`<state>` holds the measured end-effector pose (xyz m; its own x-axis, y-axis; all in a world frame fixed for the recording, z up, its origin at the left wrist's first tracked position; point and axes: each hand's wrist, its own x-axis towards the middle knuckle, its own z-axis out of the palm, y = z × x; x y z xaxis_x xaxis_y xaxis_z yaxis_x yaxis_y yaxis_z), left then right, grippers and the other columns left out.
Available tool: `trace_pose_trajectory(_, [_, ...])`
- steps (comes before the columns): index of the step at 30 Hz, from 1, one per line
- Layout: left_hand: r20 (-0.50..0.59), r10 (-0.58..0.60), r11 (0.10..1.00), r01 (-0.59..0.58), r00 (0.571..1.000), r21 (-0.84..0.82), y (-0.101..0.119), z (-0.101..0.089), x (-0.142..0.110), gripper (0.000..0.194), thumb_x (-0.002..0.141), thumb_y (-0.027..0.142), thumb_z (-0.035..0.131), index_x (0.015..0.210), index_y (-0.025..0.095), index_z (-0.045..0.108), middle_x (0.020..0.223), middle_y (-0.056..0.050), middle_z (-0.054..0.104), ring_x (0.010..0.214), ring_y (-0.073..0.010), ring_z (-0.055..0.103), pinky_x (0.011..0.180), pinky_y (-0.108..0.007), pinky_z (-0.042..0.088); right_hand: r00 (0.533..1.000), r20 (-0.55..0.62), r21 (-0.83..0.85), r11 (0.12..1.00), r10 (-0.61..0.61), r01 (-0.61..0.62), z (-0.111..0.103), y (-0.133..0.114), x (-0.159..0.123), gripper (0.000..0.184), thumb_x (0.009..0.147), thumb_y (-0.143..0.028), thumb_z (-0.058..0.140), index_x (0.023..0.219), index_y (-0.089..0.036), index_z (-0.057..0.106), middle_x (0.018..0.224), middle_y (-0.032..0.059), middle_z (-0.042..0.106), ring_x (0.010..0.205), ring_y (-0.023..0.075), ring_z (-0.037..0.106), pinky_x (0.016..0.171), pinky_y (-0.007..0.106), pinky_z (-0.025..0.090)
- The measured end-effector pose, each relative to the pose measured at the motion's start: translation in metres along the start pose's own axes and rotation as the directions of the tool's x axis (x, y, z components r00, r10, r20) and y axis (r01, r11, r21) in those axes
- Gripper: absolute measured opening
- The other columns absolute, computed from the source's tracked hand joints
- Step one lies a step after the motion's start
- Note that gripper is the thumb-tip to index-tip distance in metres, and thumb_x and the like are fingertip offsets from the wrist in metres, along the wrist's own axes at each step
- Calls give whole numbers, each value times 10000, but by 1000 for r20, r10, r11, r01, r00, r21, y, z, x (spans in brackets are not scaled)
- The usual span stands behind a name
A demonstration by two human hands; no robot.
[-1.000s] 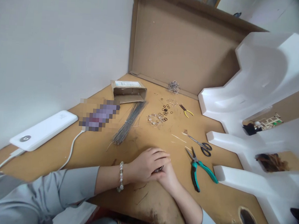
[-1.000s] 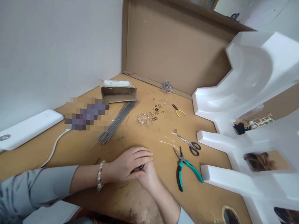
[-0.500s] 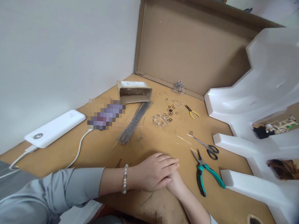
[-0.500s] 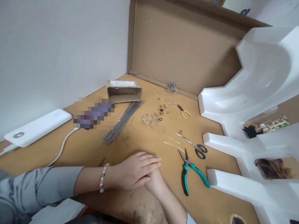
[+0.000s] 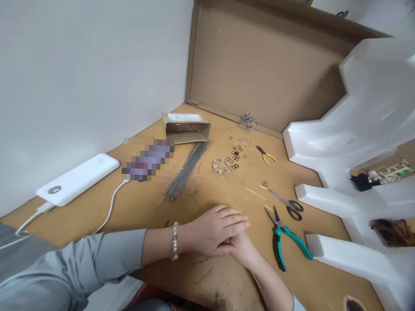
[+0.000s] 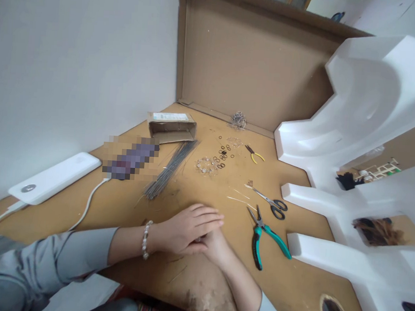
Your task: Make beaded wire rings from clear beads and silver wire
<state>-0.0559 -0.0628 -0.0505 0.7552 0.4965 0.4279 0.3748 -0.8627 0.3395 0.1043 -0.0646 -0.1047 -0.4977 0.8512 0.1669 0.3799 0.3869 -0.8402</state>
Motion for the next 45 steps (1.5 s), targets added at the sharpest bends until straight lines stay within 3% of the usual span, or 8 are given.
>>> trace_pose_trajectory(3, [-133, -84, 996, 78, 988, -50, -4, 0, -4, 704, 806, 457, 523, 1379, 142, 263, 1417, -148, 358, 1344, -286, 237, 1089, -468, 234, 989, 49, 318, 937, 140, -149, -6, -13, 7, 467, 633, -206, 673, 1072, -282, 532, 1007, 64, 636, 974, 255, 608, 801, 388, 493])
trace_pose_trajectory(7, [-164, -369, 918, 331, 915, -220, -11, 6, -8, 865, 749, 451, 615, 1411, 155, 144, 1430, -172, 297, 1327, -275, 287, 1067, -441, 321, 958, 185, 714, 640, 219, -284, -13, -25, 13, 392, 609, -181, 704, 957, -230, 530, 841, 7, 657, 788, 157, 634, 763, 305, 484])
trace_pose_trajectory(14, [-151, -439, 897, 425, 886, -118, -14, 8, -4, 706, 741, 408, 636, 1340, 176, 342, 1273, -142, 473, 1177, -275, 439, 987, -452, 399, 901, 216, 816, 437, 375, -377, -26, -30, 16, 271, 754, -358, 577, 946, -171, 617, 859, 62, 674, 768, 150, 627, 695, 269, 486])
trace_pose_trajectory(22, [-55, -342, 927, 328, 938, -180, -12, 2, -4, 758, 732, 402, 641, 1360, 154, 297, 1369, -155, 389, 1260, -270, 361, 1046, -454, 332, 887, 113, 673, 622, 448, -400, -32, -34, 17, 366, 696, -348, 656, 1021, -198, 576, 803, 10, 638, 629, 110, 583, 541, 222, 466])
trace_pose_trajectory(28, [90, -668, 616, 617, 739, -490, -23, 0, -3, 433, 829, 342, 512, 1205, 140, 441, 973, -83, 626, 823, -174, 603, 748, -328, 495, 877, 39, 657, 649, 479, -384, -36, -24, 18, 393, 691, -408, 667, 987, -167, 570, 634, -17, 617, 575, 116, 595, 553, 247, 485])
trace_pose_trajectory(32, [221, -659, 469, 623, 719, -626, -26, 5, -2, 298, 801, 308, 539, 1054, 153, 520, 843, -30, 643, 732, -137, 589, 645, -242, 465, 880, 32, 588, 703, 474, -400, -30, -26, 16, 381, 691, -431, 654, 953, -169, 565, 603, -30, 613, 555, 117, 609, 574, 258, 502])
trace_pose_trajectory(38, [301, -617, 463, 645, 727, -608, -24, 8, -1, 257, 767, 276, 548, 987, 143, 547, 774, -14, 618, 670, -121, 549, 595, -218, 427, 879, -6, 366, 819, 477, -443, -22, -26, 11, 250, 750, -391, 562, 867, -176, 615, 659, -8, 620, 494, 101, 574, 481, 230, 499])
trace_pose_trajectory(45, [305, -655, 637, 722, 691, -269, -26, -5, -4, 256, 719, 236, 525, 966, 201, 580, 785, -7, 643, 688, -155, 564, 592, -231, 400, 899, -21, 95, 896, 438, -434, -26, -32, 10, 161, 763, -273, 511, 797, -171, 631, 551, -27, 580, 424, 87, 529, 447, 197, 428])
